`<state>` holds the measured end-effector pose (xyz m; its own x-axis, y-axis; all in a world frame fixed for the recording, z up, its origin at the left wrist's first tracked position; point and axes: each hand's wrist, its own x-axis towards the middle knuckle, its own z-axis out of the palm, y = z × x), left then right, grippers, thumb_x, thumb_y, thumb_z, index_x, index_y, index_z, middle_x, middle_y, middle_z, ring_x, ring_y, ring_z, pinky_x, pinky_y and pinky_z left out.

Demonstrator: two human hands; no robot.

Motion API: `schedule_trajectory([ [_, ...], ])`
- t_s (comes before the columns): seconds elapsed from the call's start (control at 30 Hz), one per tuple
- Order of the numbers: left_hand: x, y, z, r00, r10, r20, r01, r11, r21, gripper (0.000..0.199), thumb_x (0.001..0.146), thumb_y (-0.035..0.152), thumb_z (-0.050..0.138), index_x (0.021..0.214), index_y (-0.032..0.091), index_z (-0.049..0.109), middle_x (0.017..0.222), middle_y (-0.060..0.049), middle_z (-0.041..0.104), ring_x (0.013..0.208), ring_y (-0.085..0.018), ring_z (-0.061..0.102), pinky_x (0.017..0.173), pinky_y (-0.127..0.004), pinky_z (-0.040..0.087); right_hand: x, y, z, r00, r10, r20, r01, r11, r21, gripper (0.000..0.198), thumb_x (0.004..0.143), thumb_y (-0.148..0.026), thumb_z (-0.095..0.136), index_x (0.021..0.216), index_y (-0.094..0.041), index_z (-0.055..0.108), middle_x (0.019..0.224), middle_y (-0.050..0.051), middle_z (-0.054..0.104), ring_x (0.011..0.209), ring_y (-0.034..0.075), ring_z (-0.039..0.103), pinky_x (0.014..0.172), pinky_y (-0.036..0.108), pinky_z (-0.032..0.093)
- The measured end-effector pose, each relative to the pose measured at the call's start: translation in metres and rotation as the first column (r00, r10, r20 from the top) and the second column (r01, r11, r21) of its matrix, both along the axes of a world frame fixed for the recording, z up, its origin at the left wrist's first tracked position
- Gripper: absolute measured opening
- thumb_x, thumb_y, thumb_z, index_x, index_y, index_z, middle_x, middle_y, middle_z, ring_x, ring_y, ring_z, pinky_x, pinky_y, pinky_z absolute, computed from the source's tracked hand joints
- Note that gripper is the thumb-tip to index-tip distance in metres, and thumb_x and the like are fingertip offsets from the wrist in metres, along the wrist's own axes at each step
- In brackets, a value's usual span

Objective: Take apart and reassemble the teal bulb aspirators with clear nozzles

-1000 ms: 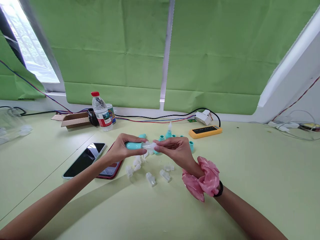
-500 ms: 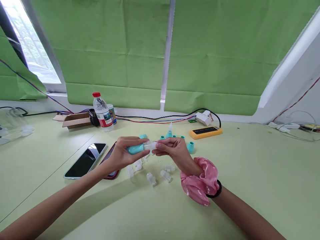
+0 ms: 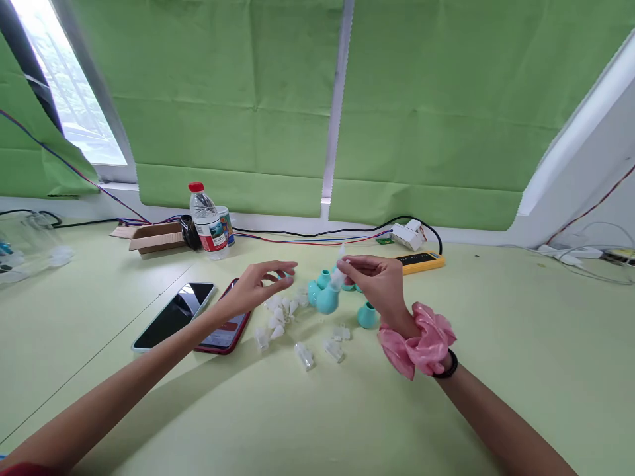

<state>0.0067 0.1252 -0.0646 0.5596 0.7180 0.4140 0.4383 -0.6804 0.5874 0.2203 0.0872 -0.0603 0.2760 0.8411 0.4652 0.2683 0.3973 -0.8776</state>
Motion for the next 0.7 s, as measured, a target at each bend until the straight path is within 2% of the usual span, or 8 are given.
schedule_trajectory([
  [0.07,-0.005,0.009,-0.007,0.98,0.026,-0.196,-0.011,0.997,0.077,0.03,0.077,0.032,0.046,0.101,0.017,0.056,0.096,-0.006,0.06,0.081,-0.016,0.055,0.071,-0.026,0.043,0.012,0.01,-0.004,0.978,-0.098,0.187,0.091,0.995,0.045,0.023,0.056,-0.03,0.068,0.073,-0.013,0.066,0.062,0.004,0.065,0.051,0.015,0.059,0.05,0.027,0.051],
  [0.13,-0.007,0.015,-0.017,0.916,0.054,-0.397,0.015,0.985,0.17,0.028,0.075,0.028,0.048,0.098,0.017,0.057,0.092,-0.007,0.06,0.085,-0.019,0.053,0.073,-0.029,0.042,0.024,0.021,-0.013,0.943,-0.129,0.305,0.116,0.991,0.06,0.024,0.058,-0.032,0.066,0.072,-0.013,0.066,0.065,0.006,0.065,0.056,0.018,0.06,0.052,0.029,0.051],
  [0.27,-0.007,0.021,-0.037,0.765,0.091,-0.638,0.091,0.965,0.247,0.026,0.075,0.021,0.046,0.098,0.019,0.057,0.089,-0.007,0.059,0.084,-0.021,0.051,0.071,-0.03,0.041,0.04,0.042,-0.033,0.908,-0.056,0.415,0.072,0.997,-0.021,0.022,0.061,-0.032,0.062,0.069,-0.012,0.065,0.066,0.007,0.066,0.056,0.018,0.061,0.054,0.028,0.052],
  [0.4,-0.007,0.024,-0.046,0.739,0.044,-0.673,0.149,0.963,0.226,0.027,0.078,0.017,0.039,0.098,0.02,0.056,0.093,-0.006,0.057,0.085,-0.019,0.051,0.072,-0.028,0.04,0.044,0.047,-0.036,0.848,-0.085,0.523,0.088,0.996,0.02,0.023,0.063,-0.033,0.06,0.072,-0.012,0.064,0.065,0.006,0.066,0.056,0.017,0.061,0.054,0.028,0.051],
  [0.5,-0.006,0.024,-0.046,0.743,0.057,-0.667,0.145,0.959,0.243,0.023,0.078,0.022,0.042,0.095,0.019,0.057,0.091,-0.007,0.056,0.086,-0.019,0.049,0.072,-0.029,0.04,0.038,0.04,-0.031,0.722,-0.308,0.62,0.16,0.946,0.283,0.024,0.064,-0.033,0.06,0.079,-0.014,0.063,0.075,0.007,0.066,0.062,0.019,0.06,0.061,0.033,0.05],
  [0.57,-0.004,0.022,-0.045,0.737,0.08,-0.671,0.139,0.954,0.267,0.02,0.076,0.024,0.045,0.089,0.019,0.058,0.09,-0.007,0.056,0.086,-0.02,0.048,0.071,-0.029,0.04,0.028,0.032,-0.028,0.664,-0.406,0.628,0.102,0.881,0.461,0.02,0.067,-0.03,0.059,0.081,-0.016,0.062,0.084,0.007,0.065,0.074,0.02,0.059,0.07,0.035,0.047],
  [0.63,-0.002,0.02,-0.045,0.727,0.092,-0.68,0.144,0.948,0.282,0.017,0.076,0.022,0.045,0.084,0.018,0.059,0.088,-0.007,0.057,0.086,-0.021,0.048,0.069,-0.029,0.04,0.015,0.024,-0.03,0.65,-0.355,0.671,-0.049,0.862,0.504,0.014,0.071,-0.024,0.055,0.082,-0.017,0.061,0.086,0.006,0.064,0.081,0.019,0.057,0.075,0.033,0.045],
  [0.7,0.0,0.019,-0.047,0.724,0.094,-0.683,0.15,0.945,0.289,0.017,0.076,0.018,0.043,0.086,0.018,0.058,0.085,-0.007,0.058,0.086,-0.02,0.048,0.067,-0.028,0.04,-0.001,0.015,-0.037,0.606,-0.19,0.772,-0.218,0.894,0.392,0.014,0.075,-0.022,0.051,0.086,-0.018,0.059,0.087,0.005,0.063,0.083,0.017,0.056,0.076,0.031,0.045],
])
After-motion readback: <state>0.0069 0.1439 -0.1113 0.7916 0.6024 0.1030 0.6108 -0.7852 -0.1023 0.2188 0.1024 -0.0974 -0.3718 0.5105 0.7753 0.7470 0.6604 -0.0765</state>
